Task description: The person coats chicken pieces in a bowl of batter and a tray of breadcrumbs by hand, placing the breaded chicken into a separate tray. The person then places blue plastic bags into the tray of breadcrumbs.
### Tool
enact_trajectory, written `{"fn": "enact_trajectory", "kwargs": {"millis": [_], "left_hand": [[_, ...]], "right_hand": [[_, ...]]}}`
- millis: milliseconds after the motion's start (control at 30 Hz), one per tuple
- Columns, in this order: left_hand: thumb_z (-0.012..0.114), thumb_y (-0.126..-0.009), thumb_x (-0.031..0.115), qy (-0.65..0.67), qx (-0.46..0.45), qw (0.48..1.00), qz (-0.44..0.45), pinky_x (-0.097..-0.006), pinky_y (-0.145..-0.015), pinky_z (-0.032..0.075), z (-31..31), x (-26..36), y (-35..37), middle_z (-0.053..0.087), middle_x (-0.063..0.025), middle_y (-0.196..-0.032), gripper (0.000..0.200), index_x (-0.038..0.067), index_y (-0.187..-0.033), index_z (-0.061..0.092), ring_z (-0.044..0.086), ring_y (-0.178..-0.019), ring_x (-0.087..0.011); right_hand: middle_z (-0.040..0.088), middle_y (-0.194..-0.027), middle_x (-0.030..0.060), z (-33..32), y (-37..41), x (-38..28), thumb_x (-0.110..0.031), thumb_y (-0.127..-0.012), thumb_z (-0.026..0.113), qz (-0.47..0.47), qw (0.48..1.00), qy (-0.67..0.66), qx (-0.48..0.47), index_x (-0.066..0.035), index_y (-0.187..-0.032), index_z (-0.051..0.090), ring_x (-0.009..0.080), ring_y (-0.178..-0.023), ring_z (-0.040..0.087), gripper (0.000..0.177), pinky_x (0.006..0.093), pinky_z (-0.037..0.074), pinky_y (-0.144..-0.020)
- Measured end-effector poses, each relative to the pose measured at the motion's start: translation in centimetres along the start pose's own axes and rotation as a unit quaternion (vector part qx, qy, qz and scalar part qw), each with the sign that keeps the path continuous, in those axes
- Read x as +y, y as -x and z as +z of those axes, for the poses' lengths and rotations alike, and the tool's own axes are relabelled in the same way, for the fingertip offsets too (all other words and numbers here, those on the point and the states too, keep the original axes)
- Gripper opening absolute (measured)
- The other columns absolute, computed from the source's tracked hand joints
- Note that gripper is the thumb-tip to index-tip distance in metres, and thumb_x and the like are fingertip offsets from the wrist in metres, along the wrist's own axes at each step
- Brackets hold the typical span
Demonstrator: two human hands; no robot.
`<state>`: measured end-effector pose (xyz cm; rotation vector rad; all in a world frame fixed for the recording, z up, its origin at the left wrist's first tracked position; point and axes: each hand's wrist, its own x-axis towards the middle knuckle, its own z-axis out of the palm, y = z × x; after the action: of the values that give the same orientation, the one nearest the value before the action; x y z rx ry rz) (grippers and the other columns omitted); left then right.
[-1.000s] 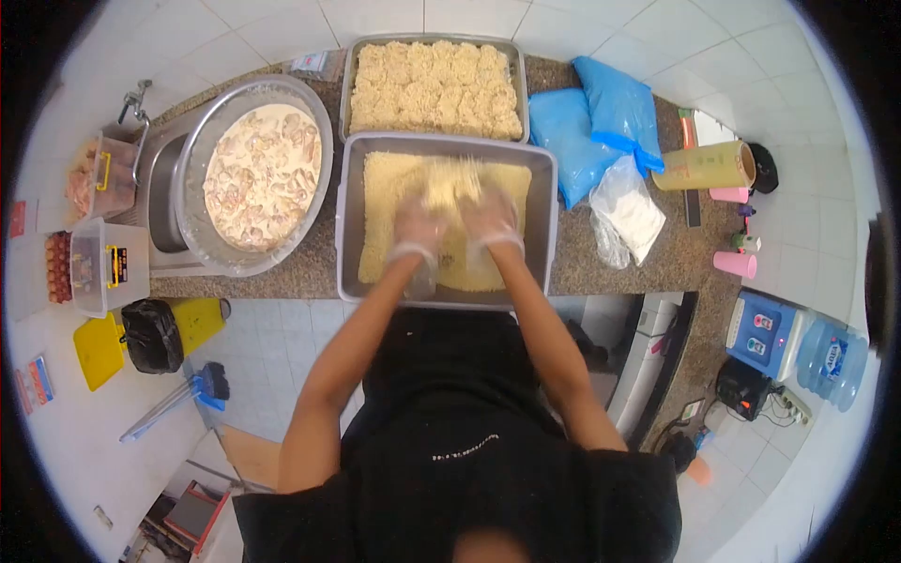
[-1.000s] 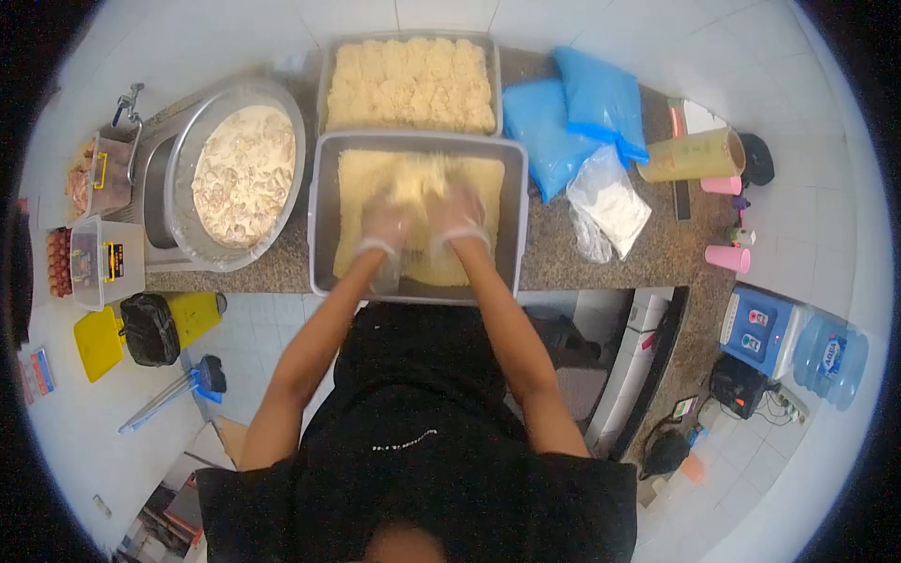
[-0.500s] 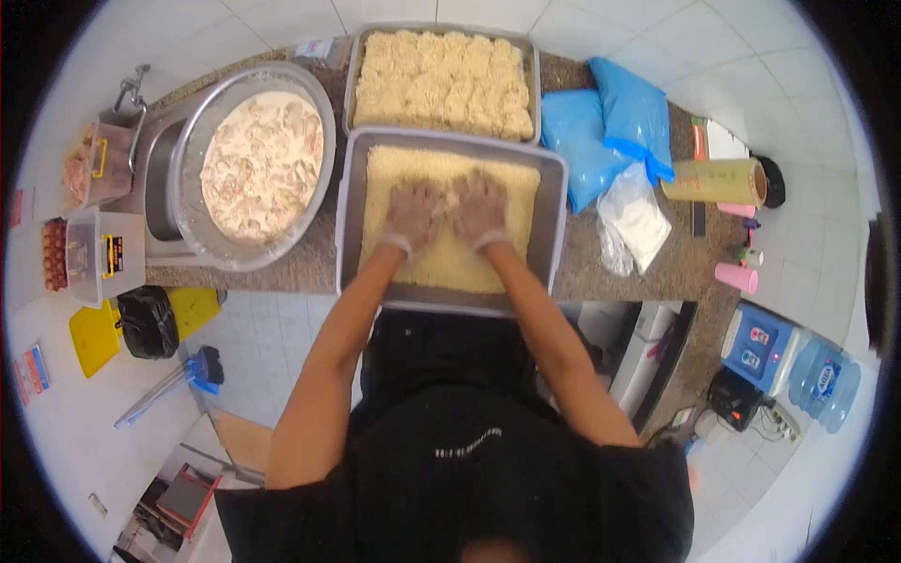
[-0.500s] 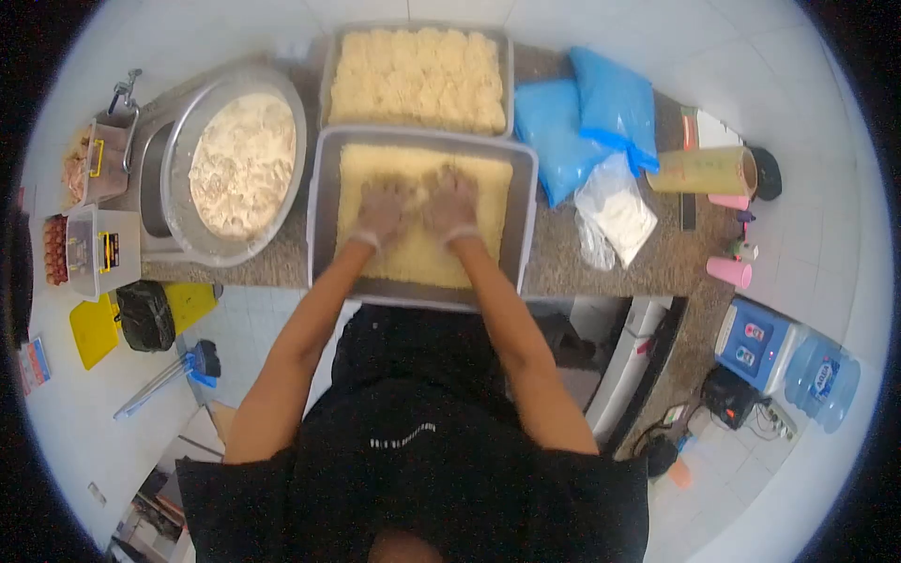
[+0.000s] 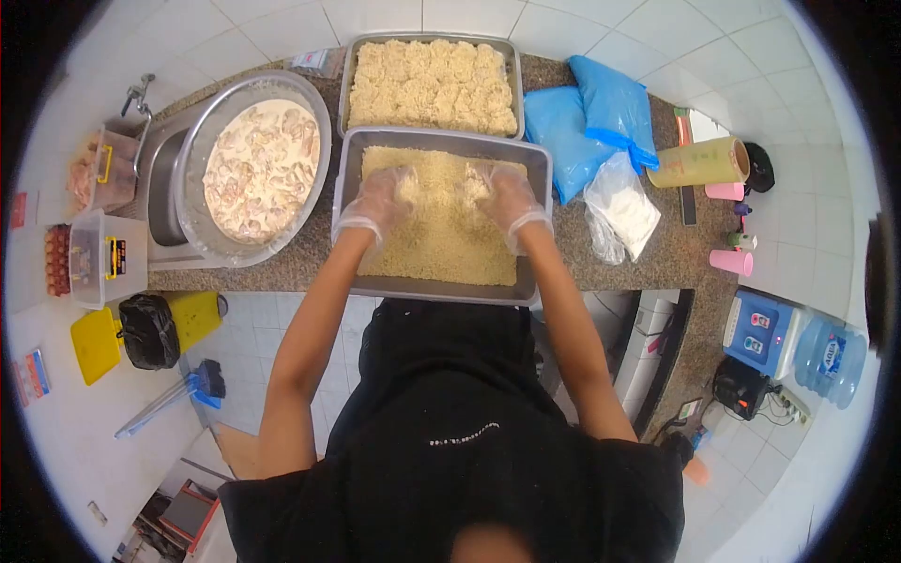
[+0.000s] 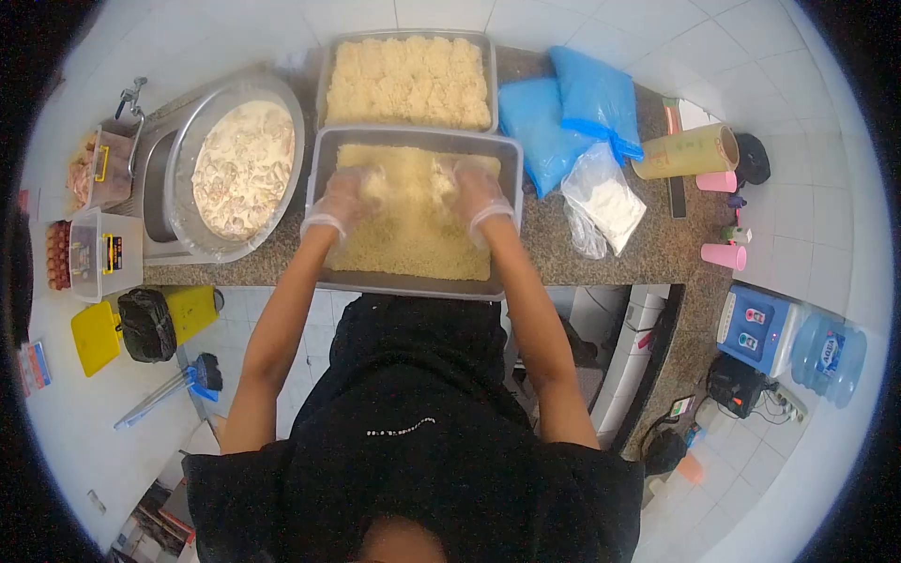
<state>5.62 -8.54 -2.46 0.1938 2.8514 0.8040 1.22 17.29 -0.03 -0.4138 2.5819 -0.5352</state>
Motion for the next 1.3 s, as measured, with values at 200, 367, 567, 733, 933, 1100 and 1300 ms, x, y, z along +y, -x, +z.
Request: {"fn": "enact_trajectory", "kwargs": {"millis": [200,367,567,733,933,1100,1300], "left_hand": [[0.066,-0.077,0.026,0.015,-0.046,0.999,-0.006,-0.0427,-0.101,0.037,5.0,-1.4,6.7,0.051,-0.0228,-0.127,0.051,0.008,-0.124,0.055,0.047,-0.121,-0.0348],[0.052,-0.084,0.027,0.026,-0.308,0.933,-0.187,-0.0453,-0.095,0.042,10.4,1.6,5.7,0.057,-0.0259,-0.117,0.04,0.003,-0.116,0.058,0.055,-0.11,-0.0387],[0.047,-0.087,0.03,-0.022,-0.14,0.986,-0.093,-0.047,-0.087,0.045,11.4,-3.3,4.3,0.061,-0.0276,-0.106,0.037,0.0,-0.104,0.062,0.06,-0.1,-0.0378],[0.058,-0.082,0.021,0.205,0.084,0.922,-0.316,-0.0451,-0.086,0.046,5.3,-2.4,3.6,0.059,-0.0228,-0.114,0.038,0.005,-0.117,0.054,0.058,-0.103,-0.0408],[0.057,-0.082,0.015,0.238,0.086,0.923,-0.292,-0.0403,-0.091,0.043,4.6,-3.1,5.2,0.061,-0.0194,-0.112,0.042,0.004,-0.122,0.049,0.057,-0.106,-0.037],[0.057,-0.083,0.017,0.318,0.148,0.907,-0.232,-0.0402,-0.091,0.043,3.4,-1.8,4.6,0.06,-0.0219,-0.113,0.047,0.003,-0.126,0.046,0.056,-0.106,-0.0388],[0.055,-0.084,0.021,0.182,0.125,0.952,-0.211,-0.0396,-0.092,0.043,1.0,-0.4,3.1,0.058,-0.0241,-0.114,0.051,0.001,-0.129,0.045,0.055,-0.108,-0.0385]], "right_hand": [[0.06,-0.108,0.0177,2.6,7.1,-1.6,-0.017,-0.082,0.057,-0.036,0.997,0.062,0.004,-0.013,-0.119,0.058,0.0336,-0.099,0.059,0.038,0.0438,0.046,-0.089],[0.061,-0.106,0.0194,11.7,6.4,1.3,-0.03,-0.085,0.056,0.188,0.98,0.002,-0.06,-0.005,-0.117,0.056,0.0349,-0.104,0.058,0.04,0.0477,0.045,-0.088],[0.058,-0.118,0.0235,6.1,-0.9,-7.5,-0.02,-0.085,0.046,-0.21,0.928,0.217,-0.219,-0.004,-0.117,0.058,0.0373,-0.108,0.057,0.039,0.0491,0.042,-0.095],[0.059,-0.115,0.0164,12.8,-9.6,-8.9,-0.025,-0.081,0.053,-0.184,0.953,0.133,0.202,-0.009,-0.112,0.061,0.0315,-0.106,0.055,0.036,0.0458,0.036,-0.1],[0.054,-0.126,0.0138,13.0,-8.6,-9.0,-0.028,-0.078,0.057,-0.146,0.983,0.107,0.007,-0.016,-0.121,0.058,0.0312,-0.119,0.046,0.045,0.0447,0.032,-0.104],[0.035,-0.144,0.0147,13.5,-8.8,-7.7,-0.035,-0.081,0.055,-0.184,0.965,0.182,0.029,-0.017,-0.135,0.047,0.032,-0.138,0.023,0.057,0.0546,0.02,-0.108],[0.044,-0.137,0.019,9.0,-7.7,-6.9,-0.029,-0.088,0.05,-0.187,0.953,0.19,-0.147,-0.014,-0.134,0.047,0.0324,-0.132,0.036,0.049,0.0461,0.028,-0.109]]}}
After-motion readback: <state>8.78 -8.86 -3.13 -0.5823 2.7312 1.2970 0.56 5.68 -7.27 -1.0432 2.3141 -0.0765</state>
